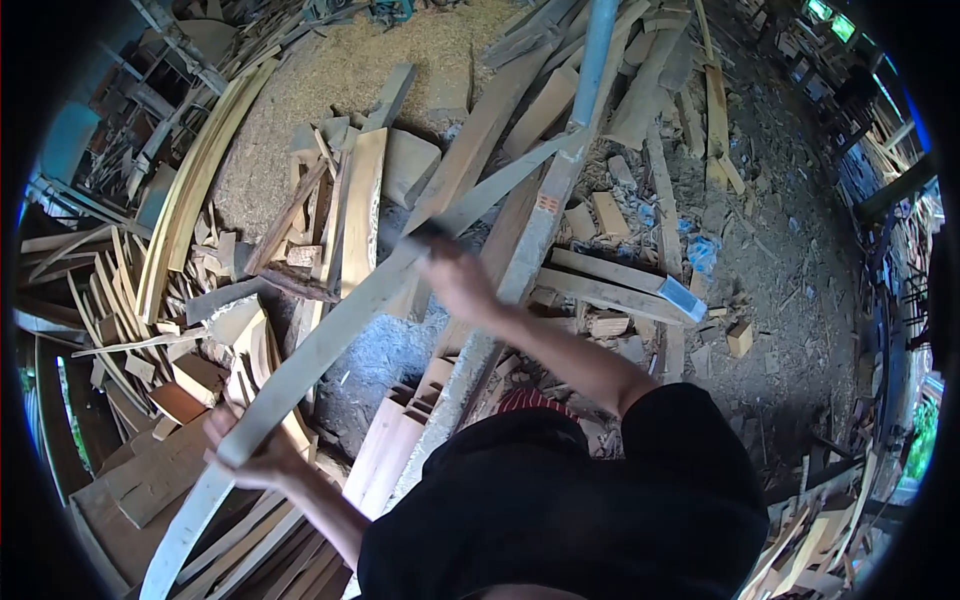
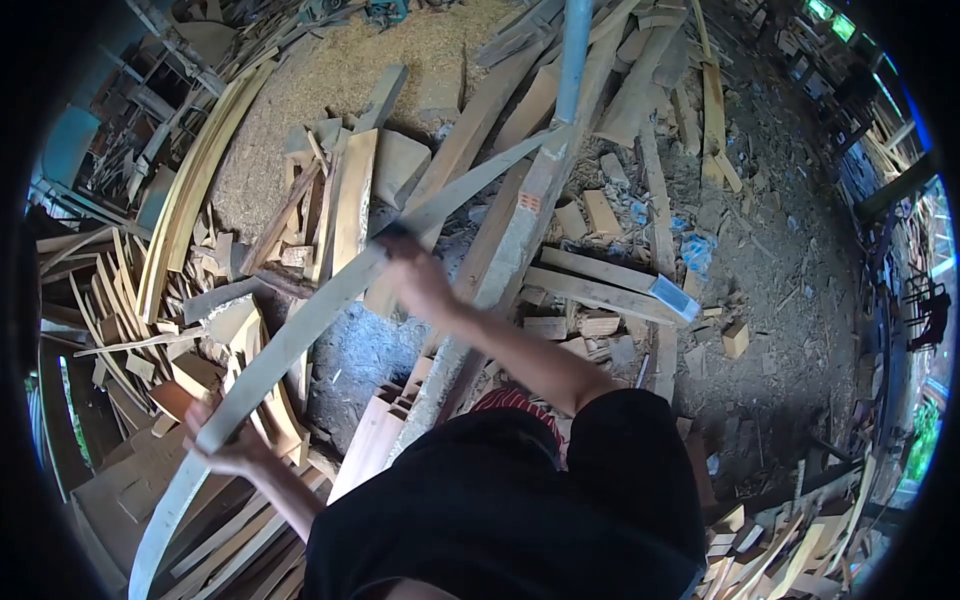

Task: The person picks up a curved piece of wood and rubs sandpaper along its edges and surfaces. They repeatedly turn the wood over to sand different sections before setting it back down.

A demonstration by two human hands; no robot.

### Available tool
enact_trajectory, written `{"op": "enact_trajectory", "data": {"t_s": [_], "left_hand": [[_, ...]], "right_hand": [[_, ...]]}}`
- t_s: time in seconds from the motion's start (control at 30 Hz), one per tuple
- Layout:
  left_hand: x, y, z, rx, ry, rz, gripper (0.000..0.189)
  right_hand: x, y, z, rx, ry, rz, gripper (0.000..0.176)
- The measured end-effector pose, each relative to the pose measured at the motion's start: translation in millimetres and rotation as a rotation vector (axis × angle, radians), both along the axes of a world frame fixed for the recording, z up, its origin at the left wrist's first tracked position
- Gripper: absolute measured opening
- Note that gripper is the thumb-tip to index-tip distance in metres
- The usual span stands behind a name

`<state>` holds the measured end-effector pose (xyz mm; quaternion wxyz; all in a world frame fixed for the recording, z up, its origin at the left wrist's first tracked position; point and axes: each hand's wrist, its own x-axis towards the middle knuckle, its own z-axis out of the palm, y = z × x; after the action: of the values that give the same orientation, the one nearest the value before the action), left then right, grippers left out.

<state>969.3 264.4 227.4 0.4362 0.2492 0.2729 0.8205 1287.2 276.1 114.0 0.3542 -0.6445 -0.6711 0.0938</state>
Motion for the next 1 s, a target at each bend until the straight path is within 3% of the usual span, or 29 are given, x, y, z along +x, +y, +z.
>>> {"op": "enact_trajectory", "data": {"t_s": [0.03, 0.07, 0.13, 0.2, 0.27, 0.33, 0.37, 0.4, 0.43, 0.47, 0.53, 0.6, 0.67, 0.73, 0.77, 0.83, 0.87, 0.93, 1.0], "left_hand": [[23.8, 6.0, -2.6, -0.046, -0.023, 0.020, 0.027], [38.7, 12.9, -6.9, -0.090, -0.044, 0.036, 0.020], [24.5, 24.4, -15.6, -0.122, -0.194, 0.113, 0.017], [10.6, 28.3, -25.3, -0.088, -0.187, 0.031, 0.019], [19.0, 23.6, -13.7, -0.119, -0.114, 0.178, 0.022], [22.1, 21.6, -9.7, -0.139, -0.082, 0.270, 0.023], [15.4, 20.9, -10.8, -0.091, -0.042, 0.213, 0.026], [5.6, 21.4, -11.5, -0.042, 0.001, 0.153, 0.031], [-13.2, 23.3, -19.3, 0.034, -0.009, 0.007, 0.033], [-9.0, 24.2, -17.2, -0.027, 0.035, 0.101, 0.036], [39.9, 25.8, 10.9, -0.187, 0.125, 0.393, 0.036], [14.8, 22.6, 5.6, -0.140, 0.162, 0.227, 0.040], [30.7, 20.3, 14.5, -0.255, 0.192, 0.390, 0.041], [-2.6, 17.2, 1.3, -0.164, 0.153, 0.276, 0.036], [1.3, 14.8, 4.5, -0.153, 0.159, 0.163, 0.031], [9.7, 17.7, 12.4, -0.192, 0.139, 0.220, 0.028], [14.6, 19.2, 13.6, -0.224, 0.112, 0.284, 0.025], [10.4, 21.1, 11.9, -0.240, 0.100, 0.260, 0.023], [11.6, 24.7, 13.7, -0.299, 0.155, 0.286, 0.023]], "right_hand": [[-18.7, -4.1, 9.2, 0.434, 0.089, 0.022, 0.031], [-23.4, -1.6, 12.3, 0.588, 0.036, 0.046, 0.033], [3.1, -1.2, 15.1, 0.411, 0.142, 0.072, 0.032], [55.8, 17.1, -6.5, 0.047, 0.053, -0.113, 0.029], [119.0, 45.7, -54.0, 0.273, -0.115, -0.171, 0.025], [149.7, 51.2, -56.0, 0.017, 0.055, -0.307, 0.026], [151.0, 57.0, -53.5, -0.061, 0.041, -0.348, 0.027], [145.0, 58.8, -53.6, -0.061, 0.040, -0.327, 0.027], [126.3, 50.9, -31.6, 0.159, 0.023, -0.239, 0.027], [111.5, 42.8, -22.2, 0.374, 0.010, -0.150, 0.028], [99.4, 37.5, -31.2, 0.432, 0.001, 0.005, 0.030], [132.8, 52.0, -55.1, 0.432, 0.069, -0.053, 0.029], [185.7, 57.8, -64.7, 0.132, 0.086, -0.271, 0.026], [235.6, 73.9, -88.1, -0.244, 0.141, -0.482, 0.025], [237.4, 73.3, -89.6, -0.252, 0.141, -0.489, 0.025], [226.5, 79.0, -89.2, -0.085, 0.220, -0.525, 0.025], [208.6, 66.8, -66.2, 0.088, 0.147, -0.350, 0.025], [182.3, 60.9, -81.8, 0.396, 0.042, -0.228, 0.026], [201.0, 61.2, -92.6, 0.264, 0.082, -0.245, 0.026]]}}
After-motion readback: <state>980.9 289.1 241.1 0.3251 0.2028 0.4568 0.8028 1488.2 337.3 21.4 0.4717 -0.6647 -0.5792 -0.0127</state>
